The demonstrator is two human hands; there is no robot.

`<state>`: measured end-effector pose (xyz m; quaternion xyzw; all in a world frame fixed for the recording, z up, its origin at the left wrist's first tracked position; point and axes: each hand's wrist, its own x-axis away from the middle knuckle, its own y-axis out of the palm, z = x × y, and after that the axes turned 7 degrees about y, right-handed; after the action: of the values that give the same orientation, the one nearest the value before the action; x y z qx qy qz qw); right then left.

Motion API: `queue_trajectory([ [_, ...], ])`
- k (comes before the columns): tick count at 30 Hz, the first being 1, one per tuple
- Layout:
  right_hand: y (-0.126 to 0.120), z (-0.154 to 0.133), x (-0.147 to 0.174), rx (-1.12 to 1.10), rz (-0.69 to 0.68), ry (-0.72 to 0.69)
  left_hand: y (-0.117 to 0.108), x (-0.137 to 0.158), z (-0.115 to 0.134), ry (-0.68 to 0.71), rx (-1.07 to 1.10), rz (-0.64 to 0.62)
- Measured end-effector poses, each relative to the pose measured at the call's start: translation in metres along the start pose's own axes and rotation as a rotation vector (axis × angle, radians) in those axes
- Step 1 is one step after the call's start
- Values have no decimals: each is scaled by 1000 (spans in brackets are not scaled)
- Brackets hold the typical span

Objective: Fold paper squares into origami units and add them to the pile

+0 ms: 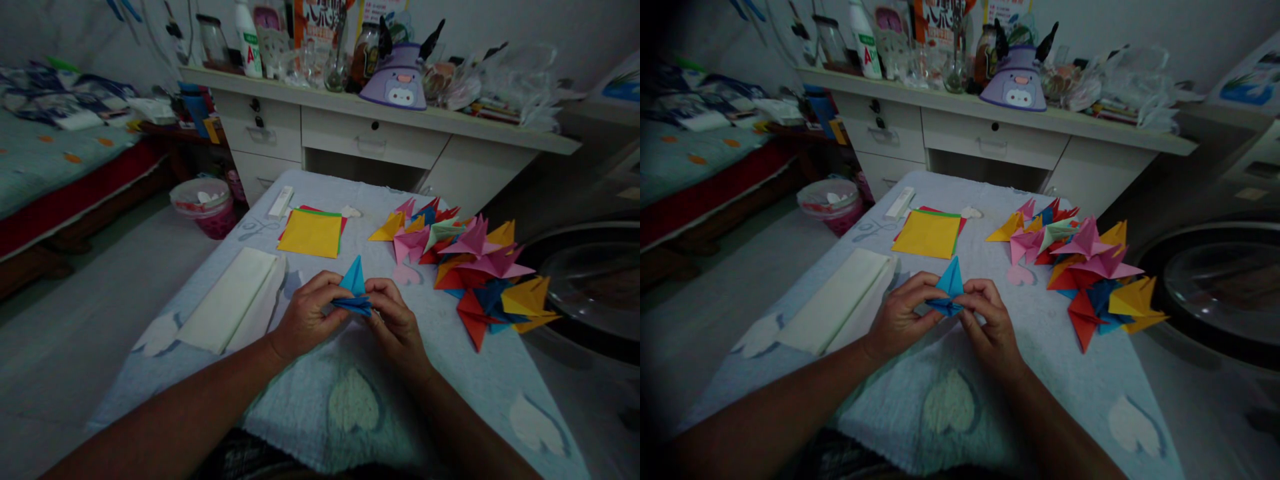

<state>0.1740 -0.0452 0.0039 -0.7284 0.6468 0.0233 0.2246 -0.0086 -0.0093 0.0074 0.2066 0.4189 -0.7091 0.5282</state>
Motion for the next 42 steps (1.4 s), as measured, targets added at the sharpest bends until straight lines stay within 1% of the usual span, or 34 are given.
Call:
queue_trajectory([
  [6, 1, 3, -1, -10, 74, 16, 0, 1, 0, -32, -4, 5],
  [13, -2, 0, -3, 46, 24, 1, 1, 1, -1, -16, 4, -10],
  [15, -1, 1, -3, 7, 21, 28, 1, 0, 0, -22, 10, -17],
  [18, 1, 4, -2, -147, 47, 119, 1, -1, 1, -36, 27, -37],
  [21, 1, 6, -2, -233, 5, 191, 3, 0, 0, -45, 45, -46],
  [23, 0, 5, -2, -218, -25, 198, 5, 3, -1, -80, 46, -56],
  [26, -1, 4, -3, -225, -13, 203, 10, 8, -3, -181, 72, -53],
  [30, -1, 3, -4, -239, 7, 237, 13, 9, -3, -346, 216, -35],
  [32, -1, 3, -4, -235, 18, 236, 12, 7, -2, -425, 257, -102],
  [34, -1, 3, -4, -238, 21, 235, 9, 3, -2, -483, 251, -180],
  [36, -1, 3, -3, -251, 13, 250, 7, 0, -2, -513, 240, -227],
  [38, -1, 3, -3, -251, 7, 256, 7, -2, -3, -511, 250, -229],
  [42, -3, 4, -4, -120, 19, 222, 9, -2, -4, -492, 233, -248],
])
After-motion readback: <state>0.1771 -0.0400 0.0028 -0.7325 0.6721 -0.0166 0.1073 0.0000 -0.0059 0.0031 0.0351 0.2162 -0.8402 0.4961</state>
